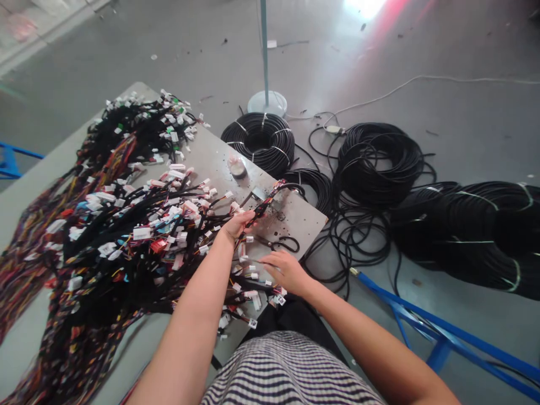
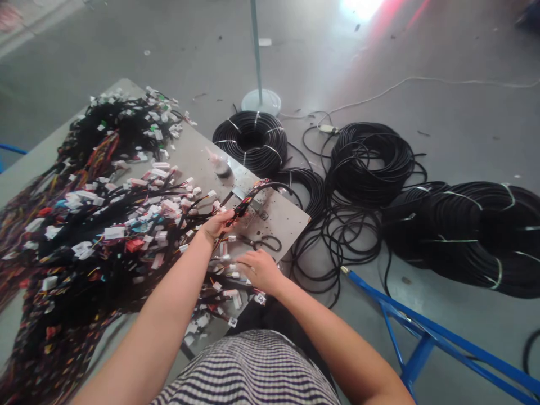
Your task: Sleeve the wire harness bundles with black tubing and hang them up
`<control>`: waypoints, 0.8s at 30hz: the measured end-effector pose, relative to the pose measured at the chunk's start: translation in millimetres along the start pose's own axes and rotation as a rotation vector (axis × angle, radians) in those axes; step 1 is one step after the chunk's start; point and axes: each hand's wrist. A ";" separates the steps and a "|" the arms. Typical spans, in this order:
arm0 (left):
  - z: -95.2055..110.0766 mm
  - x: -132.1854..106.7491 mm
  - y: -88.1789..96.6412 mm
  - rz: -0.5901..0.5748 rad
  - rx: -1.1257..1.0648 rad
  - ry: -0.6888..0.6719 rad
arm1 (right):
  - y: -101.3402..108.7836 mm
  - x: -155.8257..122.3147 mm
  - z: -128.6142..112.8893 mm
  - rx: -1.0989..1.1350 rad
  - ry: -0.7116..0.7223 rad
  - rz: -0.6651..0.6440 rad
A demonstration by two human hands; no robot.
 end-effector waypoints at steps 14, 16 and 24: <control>2.5 -18.7 -24.2 0.221 0.267 -0.073 | 53.0 -1.8 23.4 0.185 -0.531 0.411; 1.1 -18.4 -26.0 0.259 0.308 -0.107 | 50.4 1.6 17.5 0.196 -0.543 0.401; -6.5 -17.1 -25.5 0.326 0.369 -0.179 | 25.4 12.6 26.8 0.337 -0.522 0.357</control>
Point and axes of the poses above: each hand's wrist, its own x-axis towards the middle knuckle, its own y-axis out of the back of the hand, z = x × y, and after that the axes turned 1 degree about x, right-handed
